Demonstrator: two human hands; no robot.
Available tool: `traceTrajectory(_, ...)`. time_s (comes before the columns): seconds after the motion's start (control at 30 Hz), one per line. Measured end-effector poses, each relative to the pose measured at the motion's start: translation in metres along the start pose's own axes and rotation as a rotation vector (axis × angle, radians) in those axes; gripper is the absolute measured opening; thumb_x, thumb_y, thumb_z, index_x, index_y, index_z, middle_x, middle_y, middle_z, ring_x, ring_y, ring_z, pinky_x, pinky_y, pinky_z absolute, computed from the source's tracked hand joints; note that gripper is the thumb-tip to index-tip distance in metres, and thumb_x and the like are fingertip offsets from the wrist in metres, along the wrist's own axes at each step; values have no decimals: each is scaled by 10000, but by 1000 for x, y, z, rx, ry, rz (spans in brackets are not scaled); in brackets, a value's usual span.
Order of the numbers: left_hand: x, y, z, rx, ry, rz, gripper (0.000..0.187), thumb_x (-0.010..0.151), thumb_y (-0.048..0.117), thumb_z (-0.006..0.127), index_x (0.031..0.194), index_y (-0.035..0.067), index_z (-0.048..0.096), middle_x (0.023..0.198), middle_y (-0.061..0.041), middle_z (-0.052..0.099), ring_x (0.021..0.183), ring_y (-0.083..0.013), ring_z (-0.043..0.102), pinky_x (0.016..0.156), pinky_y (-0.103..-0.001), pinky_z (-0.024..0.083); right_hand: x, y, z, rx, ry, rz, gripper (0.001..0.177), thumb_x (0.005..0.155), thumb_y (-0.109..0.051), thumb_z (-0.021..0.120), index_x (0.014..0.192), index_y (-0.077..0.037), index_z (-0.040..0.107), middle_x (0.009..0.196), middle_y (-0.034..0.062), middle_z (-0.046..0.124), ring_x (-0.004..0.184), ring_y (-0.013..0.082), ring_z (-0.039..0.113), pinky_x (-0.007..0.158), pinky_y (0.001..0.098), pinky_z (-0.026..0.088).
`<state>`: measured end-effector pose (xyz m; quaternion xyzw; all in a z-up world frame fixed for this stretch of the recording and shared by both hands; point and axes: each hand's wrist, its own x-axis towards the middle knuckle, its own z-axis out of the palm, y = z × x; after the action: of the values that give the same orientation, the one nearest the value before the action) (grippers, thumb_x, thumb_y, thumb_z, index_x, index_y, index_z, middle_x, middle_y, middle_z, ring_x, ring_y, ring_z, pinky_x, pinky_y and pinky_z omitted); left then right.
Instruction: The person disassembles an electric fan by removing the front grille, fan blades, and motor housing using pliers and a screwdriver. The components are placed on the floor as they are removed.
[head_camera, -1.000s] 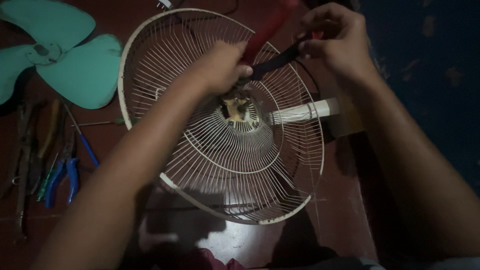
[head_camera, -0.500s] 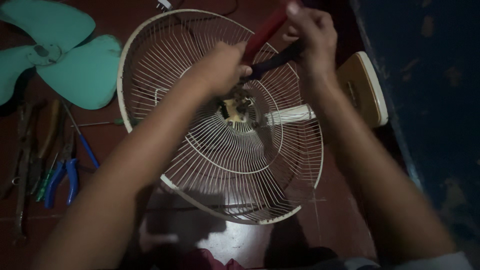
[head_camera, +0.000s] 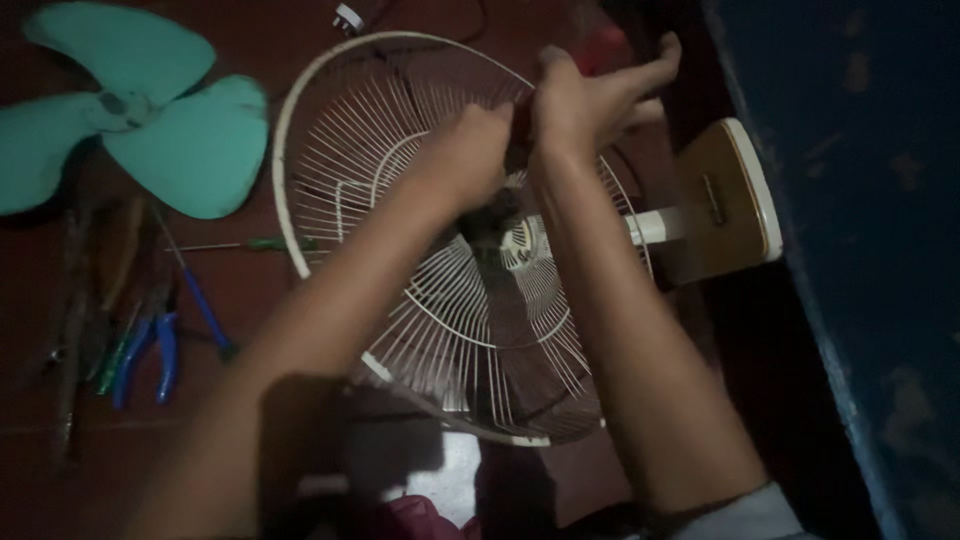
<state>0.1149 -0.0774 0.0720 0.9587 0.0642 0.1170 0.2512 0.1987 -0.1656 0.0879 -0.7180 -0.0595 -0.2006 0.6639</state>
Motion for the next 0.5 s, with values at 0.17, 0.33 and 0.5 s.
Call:
traceTrajectory(0.17,-70,-9,-39,198,512,45,711,756,358,827,1317,-8,589,1348,-245,574,1301,-440,459,1017,-750,266,-1,0,7,-1,17,-40,1113,749,34,795,1565,-256,96,1463,252,208,1261,431,539,952,460,567)
traceTrajectory(0.33,-156,-47,-26,-140,785,-260,923,870,227,846,1542,-77,292,1528,-388,307,1398,-547,306,1109,-625,260,4,5,8,54,4,-76,1045,756,68,766,1525,-294,158,1434,251,217,1241,413,547,875,436,615)
traceTrajectory(0.5,-147,-75,7,-1206,574,-498,827,798,-38,518,1578,128,299,1448,-162,513,1077,-287,665,768,-416,628,11,15,4,12,8,-123,982,757,49,788,1477,-296,217,1406,249,251,1219,421,553,881,434,610)
